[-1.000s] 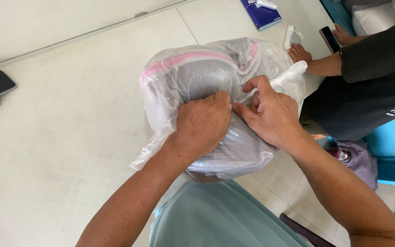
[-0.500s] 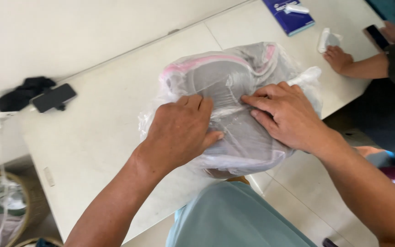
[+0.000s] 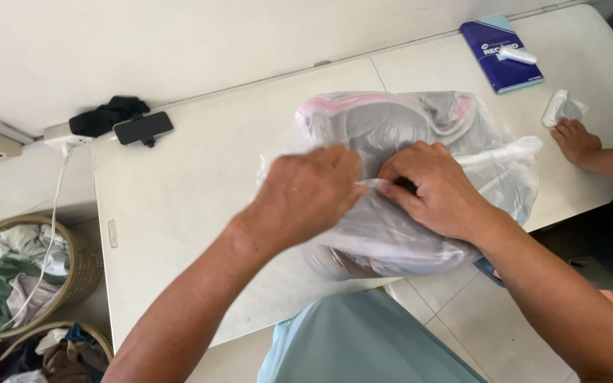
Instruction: The person secures a large plastic-wrapped bundle on a white table by repeatedly applying clear packing tape. They use a blue tape dispenser to cut and press strips of tape across the top and sides of the bundle, smoothing each strip with their hands to ensure adhesion.
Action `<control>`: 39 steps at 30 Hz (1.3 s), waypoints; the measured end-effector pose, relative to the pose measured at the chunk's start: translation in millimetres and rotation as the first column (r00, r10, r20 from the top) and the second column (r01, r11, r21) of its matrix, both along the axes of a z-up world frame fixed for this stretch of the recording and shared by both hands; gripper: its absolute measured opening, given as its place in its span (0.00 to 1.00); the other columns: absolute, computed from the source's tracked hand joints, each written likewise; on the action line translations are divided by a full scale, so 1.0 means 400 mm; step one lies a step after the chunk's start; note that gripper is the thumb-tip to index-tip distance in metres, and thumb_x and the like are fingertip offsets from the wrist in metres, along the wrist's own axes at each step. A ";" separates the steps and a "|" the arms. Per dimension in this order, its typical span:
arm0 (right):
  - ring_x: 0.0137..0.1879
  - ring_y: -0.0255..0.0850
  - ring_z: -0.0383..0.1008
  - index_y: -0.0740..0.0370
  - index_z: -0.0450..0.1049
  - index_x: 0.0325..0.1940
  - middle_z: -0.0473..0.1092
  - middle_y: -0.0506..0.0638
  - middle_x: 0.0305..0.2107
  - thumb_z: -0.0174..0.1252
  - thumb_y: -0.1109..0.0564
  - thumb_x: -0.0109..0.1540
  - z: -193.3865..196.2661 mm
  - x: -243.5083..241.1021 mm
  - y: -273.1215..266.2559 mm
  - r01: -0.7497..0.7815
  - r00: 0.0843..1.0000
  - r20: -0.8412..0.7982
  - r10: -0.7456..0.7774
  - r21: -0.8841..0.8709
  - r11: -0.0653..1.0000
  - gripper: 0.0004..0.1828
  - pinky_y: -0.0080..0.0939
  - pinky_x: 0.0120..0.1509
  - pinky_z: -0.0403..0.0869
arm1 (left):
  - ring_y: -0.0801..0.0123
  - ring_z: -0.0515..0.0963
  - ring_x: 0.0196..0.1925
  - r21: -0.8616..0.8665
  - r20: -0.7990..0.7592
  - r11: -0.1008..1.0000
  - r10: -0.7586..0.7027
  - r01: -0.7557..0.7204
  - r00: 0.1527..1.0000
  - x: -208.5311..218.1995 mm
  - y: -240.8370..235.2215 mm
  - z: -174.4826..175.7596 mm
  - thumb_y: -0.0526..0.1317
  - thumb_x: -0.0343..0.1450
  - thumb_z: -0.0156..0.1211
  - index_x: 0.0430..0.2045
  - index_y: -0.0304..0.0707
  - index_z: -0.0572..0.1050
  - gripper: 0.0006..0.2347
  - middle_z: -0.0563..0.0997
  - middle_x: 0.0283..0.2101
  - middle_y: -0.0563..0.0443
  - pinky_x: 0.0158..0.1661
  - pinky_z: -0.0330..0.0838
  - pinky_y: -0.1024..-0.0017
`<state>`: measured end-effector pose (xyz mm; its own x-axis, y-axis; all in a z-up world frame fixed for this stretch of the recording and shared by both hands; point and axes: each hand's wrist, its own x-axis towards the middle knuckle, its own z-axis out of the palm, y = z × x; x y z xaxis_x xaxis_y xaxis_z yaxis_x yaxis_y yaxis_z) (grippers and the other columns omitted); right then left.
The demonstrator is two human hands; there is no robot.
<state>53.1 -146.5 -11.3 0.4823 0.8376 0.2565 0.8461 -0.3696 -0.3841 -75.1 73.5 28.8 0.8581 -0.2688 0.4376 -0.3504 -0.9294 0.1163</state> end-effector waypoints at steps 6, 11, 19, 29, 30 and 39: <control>0.45 0.47 0.76 0.51 0.78 0.37 0.79 0.44 0.36 0.68 0.50 0.60 0.018 -0.026 -0.002 0.083 0.987 -0.146 -0.061 0.154 0.984 0.07 0.43 0.53 0.67 | 0.64 0.80 0.37 0.208 0.105 0.974 0.065 -0.085 0.992 0.020 0.009 -0.045 0.51 0.63 0.71 0.40 0.44 0.78 0.17 0.78 0.35 0.53 0.33 0.76 0.70; 0.42 0.48 0.76 0.53 0.79 0.41 0.79 0.49 0.33 0.71 0.52 0.58 0.018 -0.035 -0.004 0.187 0.960 -0.245 -0.134 0.209 0.960 0.10 0.44 0.51 0.70 | 0.70 0.75 0.23 0.142 0.226 0.990 -0.011 -0.022 0.974 0.055 0.032 -0.075 0.35 0.72 0.56 0.20 0.44 0.73 0.08 0.70 0.20 0.57 0.25 0.70 0.76; 0.41 0.52 0.77 0.59 0.81 0.38 0.77 0.55 0.32 0.71 0.55 0.60 0.045 -0.015 0.012 0.130 0.978 -0.184 -0.099 0.164 0.978 0.07 0.48 0.49 0.73 | 0.71 0.70 0.12 -0.195 0.162 0.980 0.060 -0.028 0.985 0.044 -0.005 -0.013 0.37 0.78 0.45 0.23 0.43 0.67 0.11 0.64 0.12 0.60 0.19 0.68 0.75; 0.37 0.42 0.75 0.59 0.82 0.39 0.77 0.52 0.28 0.71 0.59 0.58 0.072 -0.014 0.022 0.229 0.899 -0.405 -0.164 0.116 0.967 0.07 0.42 0.46 0.73 | 0.58 0.84 0.34 0.087 -0.324 0.932 0.360 -0.351 0.875 -0.034 0.078 -0.026 0.63 0.70 0.60 0.52 0.41 0.72 0.27 0.79 0.34 0.49 0.32 0.79 0.55; 0.35 0.38 0.74 0.59 0.82 0.39 0.76 0.50 0.26 0.71 0.60 0.57 0.072 -0.011 0.023 0.232 0.892 -0.423 -0.158 0.128 0.964 0.07 0.40 0.44 0.73 | 0.58 0.84 0.31 0.097 -0.317 0.930 0.366 -0.354 0.875 -0.035 0.076 -0.067 0.61 0.70 0.60 0.44 0.40 0.74 0.23 0.78 0.30 0.52 0.29 0.78 0.57; 0.35 0.31 0.69 0.58 0.84 0.48 0.75 0.43 0.31 0.70 0.56 0.59 0.094 -0.012 0.046 0.247 0.872 -0.447 -0.199 0.049 0.968 0.14 0.29 0.43 0.69 | 0.62 0.68 0.21 -0.282 -0.037 0.956 -0.098 0.083 0.995 -0.081 0.140 0.113 0.37 0.80 0.50 0.32 0.38 0.67 0.06 0.74 0.28 0.54 0.17 0.60 0.63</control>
